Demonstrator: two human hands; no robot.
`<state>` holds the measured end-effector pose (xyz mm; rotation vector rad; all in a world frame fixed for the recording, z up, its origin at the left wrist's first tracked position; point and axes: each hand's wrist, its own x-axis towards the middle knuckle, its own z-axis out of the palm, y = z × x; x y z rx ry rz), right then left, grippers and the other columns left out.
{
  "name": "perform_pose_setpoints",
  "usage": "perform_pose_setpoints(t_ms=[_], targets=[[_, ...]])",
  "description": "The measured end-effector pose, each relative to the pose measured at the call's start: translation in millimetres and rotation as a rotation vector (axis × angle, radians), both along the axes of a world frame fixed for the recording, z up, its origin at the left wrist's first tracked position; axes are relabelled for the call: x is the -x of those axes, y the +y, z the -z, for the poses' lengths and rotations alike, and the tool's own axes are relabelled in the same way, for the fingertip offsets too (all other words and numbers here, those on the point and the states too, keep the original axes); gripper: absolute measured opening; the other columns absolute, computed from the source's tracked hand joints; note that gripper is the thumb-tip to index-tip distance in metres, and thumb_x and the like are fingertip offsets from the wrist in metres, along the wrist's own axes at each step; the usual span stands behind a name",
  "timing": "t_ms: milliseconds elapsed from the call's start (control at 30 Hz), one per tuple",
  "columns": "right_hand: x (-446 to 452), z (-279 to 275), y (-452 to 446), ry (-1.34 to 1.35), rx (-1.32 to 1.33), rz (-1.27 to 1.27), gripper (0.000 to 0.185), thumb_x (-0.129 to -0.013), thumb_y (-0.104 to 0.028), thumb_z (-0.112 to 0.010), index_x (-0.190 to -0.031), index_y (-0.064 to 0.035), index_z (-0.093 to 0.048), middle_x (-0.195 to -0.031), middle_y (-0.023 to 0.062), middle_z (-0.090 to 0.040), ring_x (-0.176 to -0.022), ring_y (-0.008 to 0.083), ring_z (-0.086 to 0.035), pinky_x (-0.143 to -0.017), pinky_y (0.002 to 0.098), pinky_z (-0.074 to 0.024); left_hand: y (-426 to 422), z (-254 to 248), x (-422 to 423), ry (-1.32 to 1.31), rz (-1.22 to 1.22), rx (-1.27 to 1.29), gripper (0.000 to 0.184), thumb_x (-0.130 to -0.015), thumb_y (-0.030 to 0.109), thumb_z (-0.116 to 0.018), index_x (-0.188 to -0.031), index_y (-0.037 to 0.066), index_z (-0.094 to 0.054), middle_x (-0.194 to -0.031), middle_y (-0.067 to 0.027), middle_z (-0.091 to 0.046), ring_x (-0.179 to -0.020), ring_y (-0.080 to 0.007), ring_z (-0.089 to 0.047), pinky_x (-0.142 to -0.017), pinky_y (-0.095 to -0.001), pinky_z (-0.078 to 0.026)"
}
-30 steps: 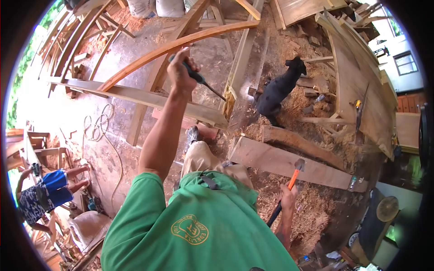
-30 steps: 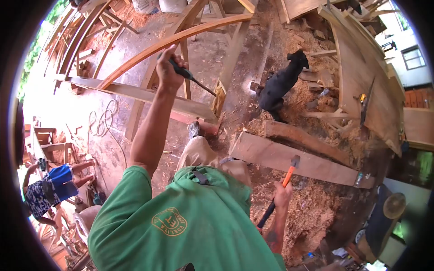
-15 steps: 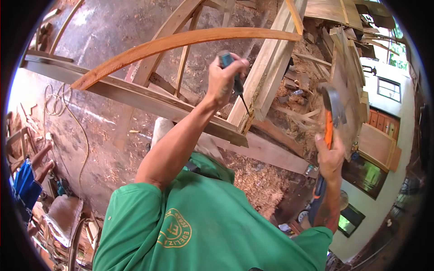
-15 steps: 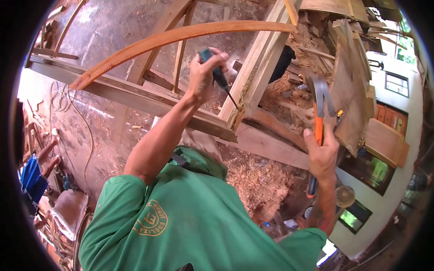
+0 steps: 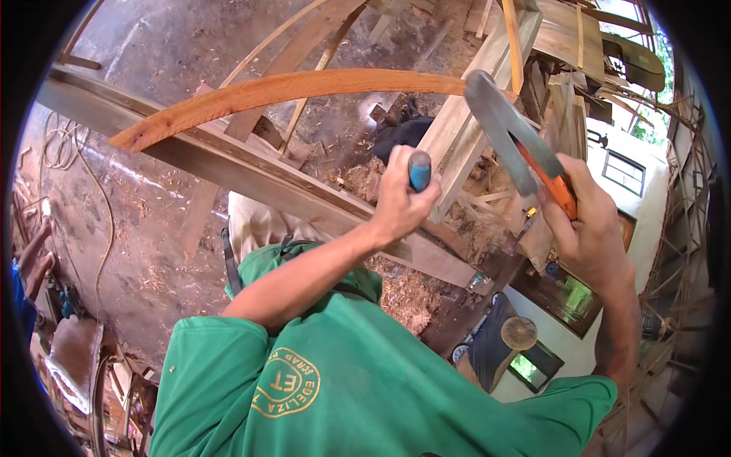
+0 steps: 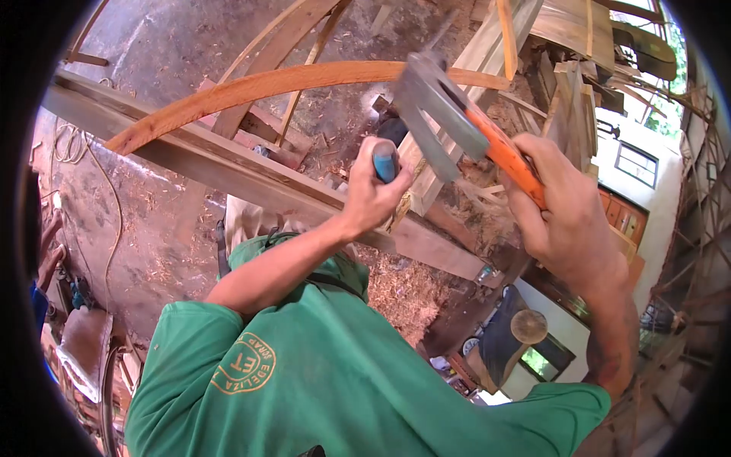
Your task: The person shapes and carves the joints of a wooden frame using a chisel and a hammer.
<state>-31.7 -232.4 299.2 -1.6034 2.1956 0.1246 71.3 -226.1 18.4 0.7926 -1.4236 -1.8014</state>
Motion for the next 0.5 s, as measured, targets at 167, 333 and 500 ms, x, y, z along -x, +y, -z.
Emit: perform_pose_setpoints(t_ms=[167, 333, 500], targets=[[-7, 1, -33, -0.046, -0.086, -0.110, 0.047, -0.086, 0.006, -0.062, -0.131, -0.0012, -0.054, -0.095, 0.0159, -0.063, -0.078, 0.0267, -0.062, -0.072, 0.0310, -0.0492, -8, -10, -8, 0.277, -0.093, -0.202, 0.017, -0.085, 0.006, -0.073, -0.092, 0.004, -0.058, -0.078, -0.0015, -0.057, -0.068, -0.0084, -0.052, -0.060, -0.0290, -0.044], [-17, 10, -41, -0.082, -0.323, -0.301, 0.063, -0.078, 0.012, -0.062, -0.138, -0.0097, -0.056, -0.083, 0.0128, -0.055, -0.073, 0.0260, -0.057, -0.062, 0.0356, -0.0461, 2, 4, -13, 0.247, 0.032, -0.491, 0.019, -0.085, 0.008, -0.073, -0.103, 0.001, -0.068, -0.078, 0.0007, -0.067, -0.067, -0.0054, -0.057, -0.062, -0.0252, -0.049], [-18, 14, -26, -0.043, -0.341, -0.350, 0.061, -0.080, 0.009, -0.062, -0.137, -0.0128, -0.057, -0.080, 0.0127, -0.052, -0.069, 0.0296, -0.055, -0.061, 0.0389, -0.0457, 19, 0, -8, 0.459, -0.219, -0.738, 0.005, -0.086, 0.000, -0.070, -0.087, 0.002, -0.065, -0.070, 0.0030, -0.060, -0.065, -0.0048, -0.052, -0.058, -0.0223, -0.043]])
